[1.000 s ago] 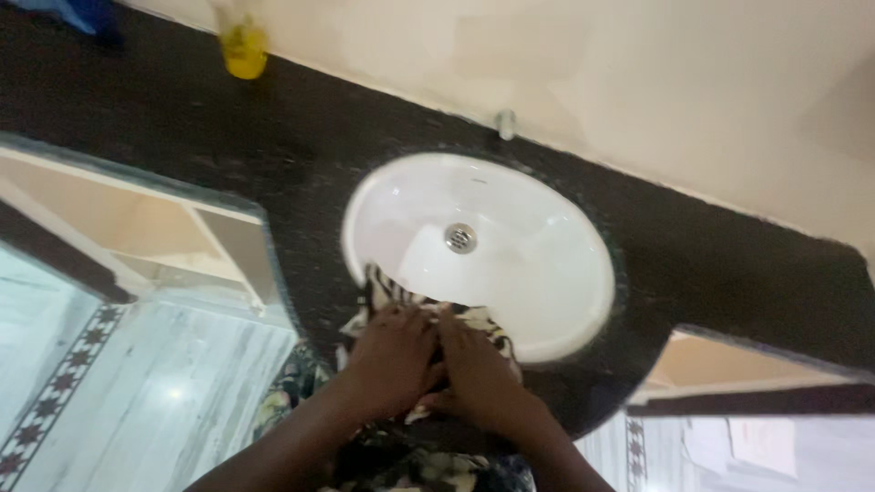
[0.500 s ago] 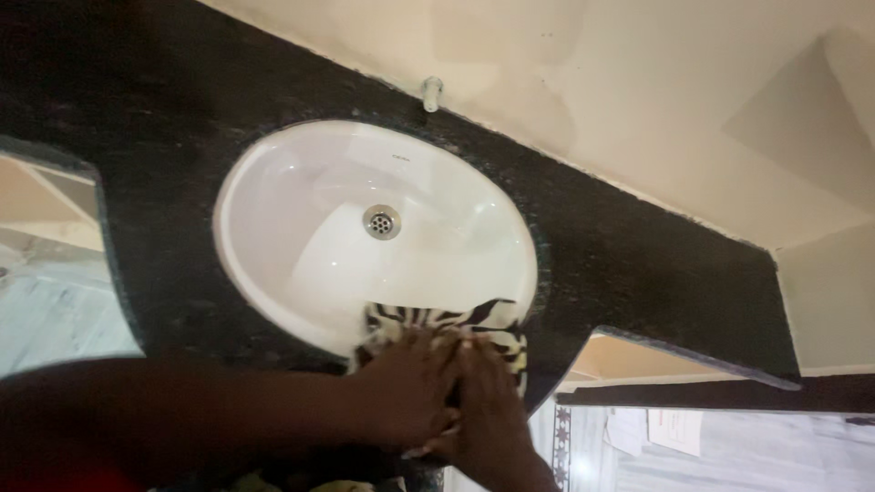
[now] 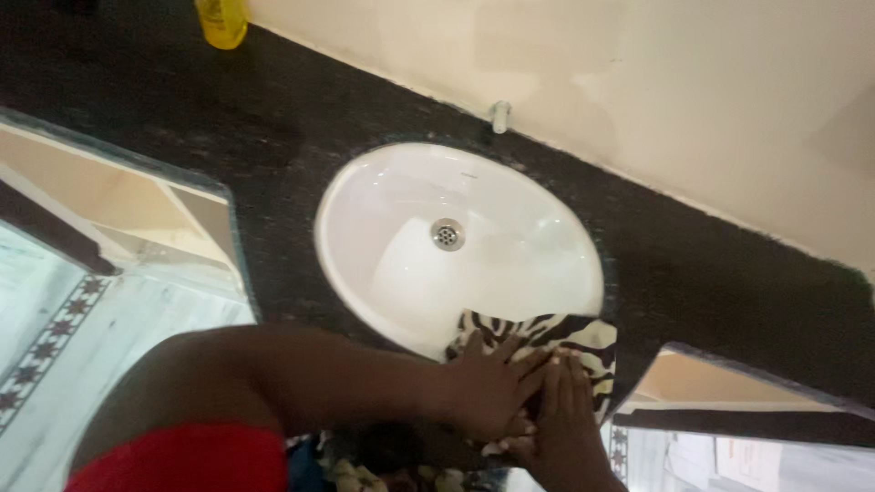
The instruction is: The person washes a patterned cloth by hand in a bathroom sink. They repeatedly submerge, scrub, and wring the cloth, then rinse it under running water from the faucet before wringing it out again.
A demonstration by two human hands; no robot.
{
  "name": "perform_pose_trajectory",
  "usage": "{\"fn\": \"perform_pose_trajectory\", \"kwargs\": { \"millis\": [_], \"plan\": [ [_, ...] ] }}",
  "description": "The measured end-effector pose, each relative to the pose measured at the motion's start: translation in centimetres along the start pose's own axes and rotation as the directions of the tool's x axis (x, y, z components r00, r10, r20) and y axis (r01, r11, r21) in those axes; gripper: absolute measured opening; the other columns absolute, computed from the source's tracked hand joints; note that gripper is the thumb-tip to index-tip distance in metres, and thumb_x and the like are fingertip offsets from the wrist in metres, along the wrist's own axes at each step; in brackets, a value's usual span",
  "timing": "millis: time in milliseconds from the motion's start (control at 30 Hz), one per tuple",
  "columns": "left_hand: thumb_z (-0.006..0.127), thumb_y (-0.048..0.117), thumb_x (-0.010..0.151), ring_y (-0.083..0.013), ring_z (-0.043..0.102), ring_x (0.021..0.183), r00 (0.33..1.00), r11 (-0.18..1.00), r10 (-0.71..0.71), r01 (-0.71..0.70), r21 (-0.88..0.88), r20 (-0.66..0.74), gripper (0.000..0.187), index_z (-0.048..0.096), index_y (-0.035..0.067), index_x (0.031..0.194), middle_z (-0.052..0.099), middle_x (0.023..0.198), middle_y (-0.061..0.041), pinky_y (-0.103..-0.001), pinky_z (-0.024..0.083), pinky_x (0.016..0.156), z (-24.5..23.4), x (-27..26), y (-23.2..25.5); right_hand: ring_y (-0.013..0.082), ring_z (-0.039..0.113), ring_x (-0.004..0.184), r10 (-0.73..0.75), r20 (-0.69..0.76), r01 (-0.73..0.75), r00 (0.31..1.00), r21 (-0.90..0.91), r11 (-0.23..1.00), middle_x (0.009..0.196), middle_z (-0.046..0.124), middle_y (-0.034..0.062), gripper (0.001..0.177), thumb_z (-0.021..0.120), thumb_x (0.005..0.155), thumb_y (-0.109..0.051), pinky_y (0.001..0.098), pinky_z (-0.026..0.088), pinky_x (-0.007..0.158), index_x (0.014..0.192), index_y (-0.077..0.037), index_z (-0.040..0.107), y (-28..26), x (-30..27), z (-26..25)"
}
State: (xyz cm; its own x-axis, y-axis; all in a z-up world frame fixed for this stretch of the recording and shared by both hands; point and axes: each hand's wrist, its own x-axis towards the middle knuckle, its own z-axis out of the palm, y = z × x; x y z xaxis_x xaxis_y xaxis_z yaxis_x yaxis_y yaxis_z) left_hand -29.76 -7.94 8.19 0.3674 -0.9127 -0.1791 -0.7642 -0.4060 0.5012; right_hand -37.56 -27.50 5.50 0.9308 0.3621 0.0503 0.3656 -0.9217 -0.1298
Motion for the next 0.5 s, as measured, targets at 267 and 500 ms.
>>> {"fn": "perform_pose_trajectory", "kwargs": {
  "millis": [267, 500],
  "plan": [
    [0.036, 0.059, 0.102, -0.0470, 0.009, 0.152, 0.973, 0.962, -0.228, 0.223, 0.154, 0.016, 0.084, 0.017, 0.001, 0.160, 0.013, 0.166, -0.024, -0.072, 0.008, 0.115, -1.8, -13.2, -2.7, 0.0558, 0.022, 0.143, -0.148, 0.185, 0.139, 0.972, 0.060, 0.988, 0.156, 0.025, 0.0393, 0.121, 0.073, 0.079, -0.064, 0.0613, 0.017, 0.117, 0.146, 0.019, 0.015, -11.7, 5.7, 0.1],
    [0.040, 0.064, 0.099, -0.0297, 0.021, 0.155, 0.910, 0.891, -0.410, 0.414, 0.187, -0.060, 0.070, 0.047, 0.014, 0.147, 0.037, 0.162, -0.012, -0.059, -0.002, 0.126, -5.2, -20.5, -9.7, 0.0516, 0.021, 0.149, -0.251, 0.476, 0.129, 0.843, 0.275, 0.953, 0.159, 0.017, 0.0406, 0.119, 0.060, 0.093, -0.066, 0.0579, 0.025, 0.120, 0.153, 0.017, 0.000, -18.3, 16.8, 0.2]
  ]
}}
